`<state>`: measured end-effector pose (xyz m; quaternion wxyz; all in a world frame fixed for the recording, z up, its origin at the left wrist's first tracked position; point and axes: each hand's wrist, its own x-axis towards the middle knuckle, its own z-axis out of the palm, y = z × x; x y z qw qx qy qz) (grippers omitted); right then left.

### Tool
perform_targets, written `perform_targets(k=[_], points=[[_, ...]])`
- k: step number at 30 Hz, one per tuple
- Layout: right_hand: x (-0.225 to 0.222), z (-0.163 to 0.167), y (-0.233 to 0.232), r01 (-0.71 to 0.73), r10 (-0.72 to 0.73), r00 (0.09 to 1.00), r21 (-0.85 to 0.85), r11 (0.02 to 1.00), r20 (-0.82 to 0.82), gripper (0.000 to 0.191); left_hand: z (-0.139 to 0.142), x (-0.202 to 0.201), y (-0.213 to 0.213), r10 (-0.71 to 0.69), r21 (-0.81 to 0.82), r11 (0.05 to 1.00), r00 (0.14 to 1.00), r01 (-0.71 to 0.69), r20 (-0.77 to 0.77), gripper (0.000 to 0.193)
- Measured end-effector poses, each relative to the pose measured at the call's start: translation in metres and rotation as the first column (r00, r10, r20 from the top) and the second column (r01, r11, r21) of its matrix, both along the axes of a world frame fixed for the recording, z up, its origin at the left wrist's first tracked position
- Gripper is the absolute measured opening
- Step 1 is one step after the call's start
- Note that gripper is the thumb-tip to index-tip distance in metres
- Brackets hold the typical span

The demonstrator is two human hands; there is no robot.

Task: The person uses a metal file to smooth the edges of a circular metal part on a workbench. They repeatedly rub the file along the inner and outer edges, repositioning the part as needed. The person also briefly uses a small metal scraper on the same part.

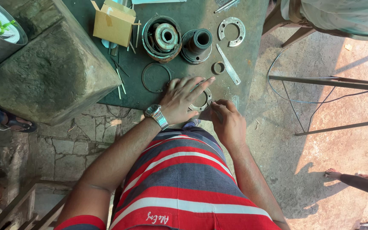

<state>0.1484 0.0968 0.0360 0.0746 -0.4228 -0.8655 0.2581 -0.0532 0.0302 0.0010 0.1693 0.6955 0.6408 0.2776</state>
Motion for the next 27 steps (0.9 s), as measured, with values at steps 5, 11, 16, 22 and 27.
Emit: perform_targets(k=[5,11,16,22,27], points=[[-0.007,-0.002,0.005,0.060,-0.060,0.998,0.020,0.998,-0.019,0.022,-0.001,0.010,0.000,0.102,0.013,0.995,0.994,-0.101,-0.041,0.124],[-0.008,-0.002,0.008,0.049,-0.049,0.999,0.042,0.998,0.013,0.019,-0.003,0.006,0.005,0.076,0.019,0.997,0.997,-0.077,0.019,0.125],[-0.007,-0.004,0.006,0.019,-0.020,1.000,0.039,0.999,0.001,0.021,0.001,0.005,0.007,0.079,0.009,0.997,0.997,-0.079,0.011,0.128],[-0.008,-0.008,0.004,0.060,-0.059,0.998,0.037,0.998,-0.019,0.020,0.003,0.005,0.009,0.059,-0.018,0.998,0.998,-0.059,0.038,0.130],[-0.007,-0.007,0.003,0.026,-0.025,0.999,0.031,0.999,-0.031,0.020,0.003,0.005,0.010,0.048,-0.016,0.999,0.998,-0.047,0.041,0.130]])
